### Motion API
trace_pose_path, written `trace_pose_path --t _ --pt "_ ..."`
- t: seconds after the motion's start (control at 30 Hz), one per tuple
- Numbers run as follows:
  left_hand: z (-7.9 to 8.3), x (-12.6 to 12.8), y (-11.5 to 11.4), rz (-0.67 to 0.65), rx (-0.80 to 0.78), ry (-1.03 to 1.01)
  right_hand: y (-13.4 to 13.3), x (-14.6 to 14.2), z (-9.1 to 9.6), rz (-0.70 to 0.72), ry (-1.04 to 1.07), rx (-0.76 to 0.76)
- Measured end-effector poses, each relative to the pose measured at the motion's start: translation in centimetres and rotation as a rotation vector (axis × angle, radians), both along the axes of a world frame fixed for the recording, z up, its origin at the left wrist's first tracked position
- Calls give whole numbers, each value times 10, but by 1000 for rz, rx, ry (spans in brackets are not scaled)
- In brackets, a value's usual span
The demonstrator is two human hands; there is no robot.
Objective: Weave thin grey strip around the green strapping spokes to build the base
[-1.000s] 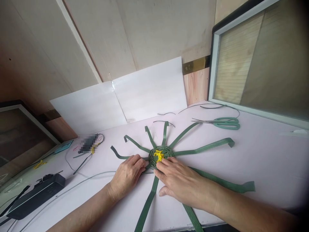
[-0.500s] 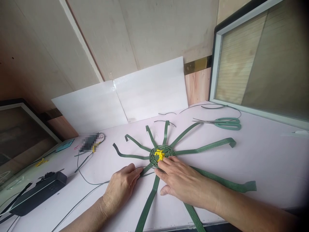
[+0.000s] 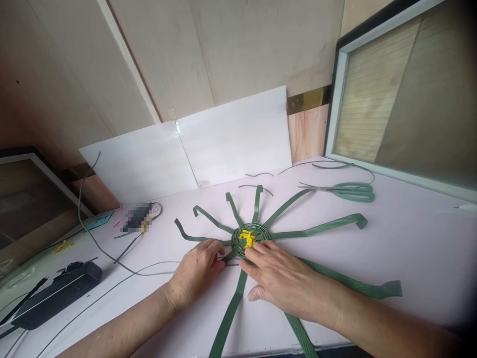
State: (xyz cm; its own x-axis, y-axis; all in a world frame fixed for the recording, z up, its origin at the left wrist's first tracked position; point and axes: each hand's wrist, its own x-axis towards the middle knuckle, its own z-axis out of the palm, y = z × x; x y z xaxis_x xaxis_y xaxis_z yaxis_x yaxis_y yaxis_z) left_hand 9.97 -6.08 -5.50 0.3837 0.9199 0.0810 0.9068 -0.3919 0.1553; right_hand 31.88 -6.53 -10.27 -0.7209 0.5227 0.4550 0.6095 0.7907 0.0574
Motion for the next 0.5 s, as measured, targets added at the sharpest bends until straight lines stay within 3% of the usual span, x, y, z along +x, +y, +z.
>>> trace_pose_path --t 0.1,0.2,0.37,0.5 --pt "7 -4 -14 1 -66 121 -1 0 1 2 9 -16" --pt "4 -11 -31 36 -86 111 -1 0 1 4 13 -29" --pt "-19 -30 -50 21 105 143 0 0 1 2 13 -29" --pt "-33 -46 -57 105 211 246 -1 1 0 -1 16 -19"
